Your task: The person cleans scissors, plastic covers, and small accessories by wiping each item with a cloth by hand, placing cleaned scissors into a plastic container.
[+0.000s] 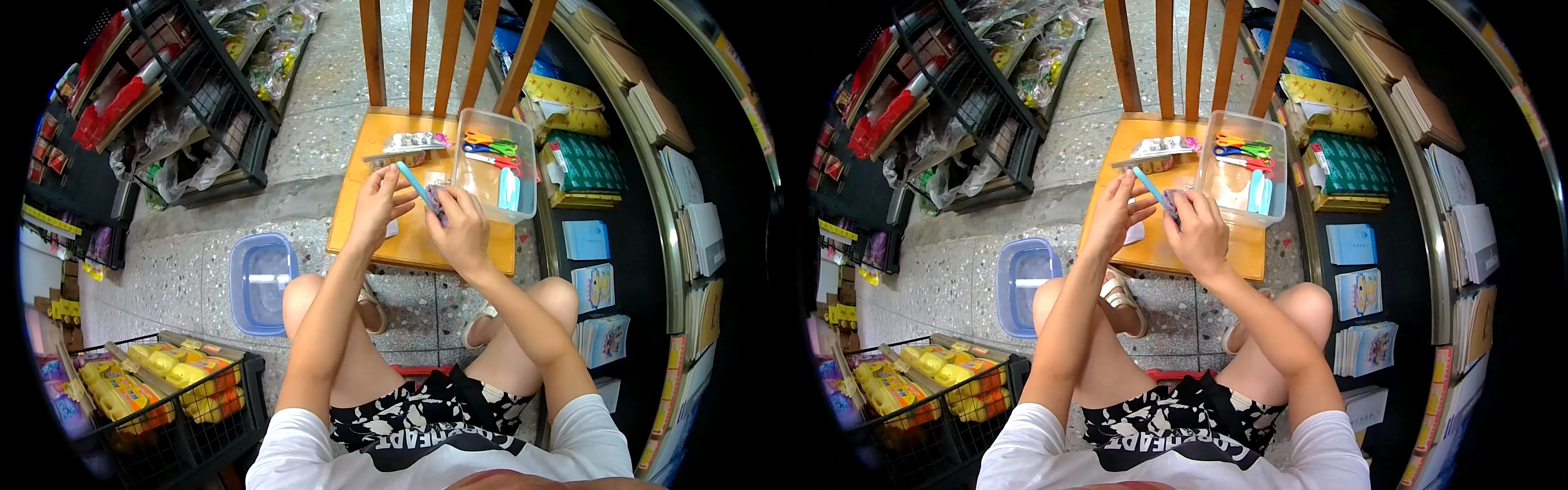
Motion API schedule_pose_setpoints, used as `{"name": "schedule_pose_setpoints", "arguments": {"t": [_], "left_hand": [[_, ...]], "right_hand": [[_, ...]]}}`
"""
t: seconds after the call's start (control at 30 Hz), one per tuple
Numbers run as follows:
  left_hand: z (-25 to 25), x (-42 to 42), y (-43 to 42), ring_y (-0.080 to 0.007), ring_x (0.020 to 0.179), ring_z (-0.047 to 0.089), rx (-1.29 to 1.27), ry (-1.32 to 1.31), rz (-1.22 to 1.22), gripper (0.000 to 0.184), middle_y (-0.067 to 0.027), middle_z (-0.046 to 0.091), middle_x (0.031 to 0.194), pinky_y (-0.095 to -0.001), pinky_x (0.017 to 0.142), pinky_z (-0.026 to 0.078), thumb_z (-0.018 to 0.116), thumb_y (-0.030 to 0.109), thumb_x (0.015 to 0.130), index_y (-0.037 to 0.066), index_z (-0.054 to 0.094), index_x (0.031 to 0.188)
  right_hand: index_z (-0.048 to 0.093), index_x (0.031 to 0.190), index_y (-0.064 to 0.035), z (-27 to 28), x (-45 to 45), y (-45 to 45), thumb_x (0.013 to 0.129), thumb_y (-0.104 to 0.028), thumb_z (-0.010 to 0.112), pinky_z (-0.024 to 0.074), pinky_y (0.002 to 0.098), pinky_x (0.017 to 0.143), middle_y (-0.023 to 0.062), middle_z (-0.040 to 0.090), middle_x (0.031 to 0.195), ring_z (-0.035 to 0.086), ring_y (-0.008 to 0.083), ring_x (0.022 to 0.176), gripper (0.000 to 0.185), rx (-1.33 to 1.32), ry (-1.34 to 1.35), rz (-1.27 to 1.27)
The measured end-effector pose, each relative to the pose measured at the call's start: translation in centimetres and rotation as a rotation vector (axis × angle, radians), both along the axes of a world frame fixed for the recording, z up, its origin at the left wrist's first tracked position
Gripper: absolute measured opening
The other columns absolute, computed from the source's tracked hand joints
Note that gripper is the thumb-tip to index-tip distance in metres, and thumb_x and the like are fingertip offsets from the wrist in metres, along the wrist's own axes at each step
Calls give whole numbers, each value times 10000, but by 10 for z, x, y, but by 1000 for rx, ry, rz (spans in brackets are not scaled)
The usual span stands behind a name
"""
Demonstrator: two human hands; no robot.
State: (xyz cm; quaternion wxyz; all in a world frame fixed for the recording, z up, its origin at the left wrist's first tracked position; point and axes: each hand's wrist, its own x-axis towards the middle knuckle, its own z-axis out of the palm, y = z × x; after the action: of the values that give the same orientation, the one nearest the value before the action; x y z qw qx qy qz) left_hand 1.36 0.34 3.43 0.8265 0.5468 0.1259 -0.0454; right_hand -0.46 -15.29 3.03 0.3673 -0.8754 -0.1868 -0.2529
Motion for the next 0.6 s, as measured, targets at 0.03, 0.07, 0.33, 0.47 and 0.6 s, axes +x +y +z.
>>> {"name": "schedule_pose_setpoints", "arguments": {"t": [0.03, 0.07, 0.33, 0.47, 0.6], "left_hand": [[0, -2, -2, -222, 908, 648, -26, 3, -3, 329, -102, 604, 1090, -318, 763, 556, 465, 346, 986, 62, 521, 1141], [-2, -3, -6, -220, 904, 650, -51, -24, 0, 331, -109, 611, 1082, -321, 760, 559, 465, 344, 986, 56, 526, 1137], [-21, 2, 8, -188, 850, 667, -252, -35, -28, 314, -129, 667, 971, -320, 735, 570, 460, 305, 990, 27, 588, 1059], [-23, -3, 12, -174, 815, 667, -257, -11, -150, 292, -108, 663, 951, -289, 696, 573, 457, 284, 992, 30, 590, 1050], [-21, -10, 2, -159, 787, 666, -249, 53, -202, 277, -80, 659, 924, -275, 689, 574, 460, 266, 992, 32, 591, 1058]], "right_hand": [[658, 1004, -34, -1, 1, 0, 718, -103, 708, 504, 361, 702, 114, 621, 927, 600, 308, 836, 299, -64, -110, -39], [659, 1013, -42, -3, 1, 1, 718, -106, 709, 505, 363, 703, 106, 617, 950, 598, 297, 852, 306, -101, -115, -47], [662, 1055, -93, 3, -7, 3, 723, -95, 672, 515, 365, 715, 65, 583, 1028, 584, 253, 886, 332, -163, -208, 236], [687, 1017, -102, 4, -2, -4, 740, -67, 648, 508, 361, 723, 73, 593, 1012, 582, 265, 891, 282, -137, -206, 301], [696, 986, -98, 10, 3, -8, 748, -59, 644, 504, 364, 729, 84, 603, 992, 582, 278, 885, 246, -67, -150, 228]]}}
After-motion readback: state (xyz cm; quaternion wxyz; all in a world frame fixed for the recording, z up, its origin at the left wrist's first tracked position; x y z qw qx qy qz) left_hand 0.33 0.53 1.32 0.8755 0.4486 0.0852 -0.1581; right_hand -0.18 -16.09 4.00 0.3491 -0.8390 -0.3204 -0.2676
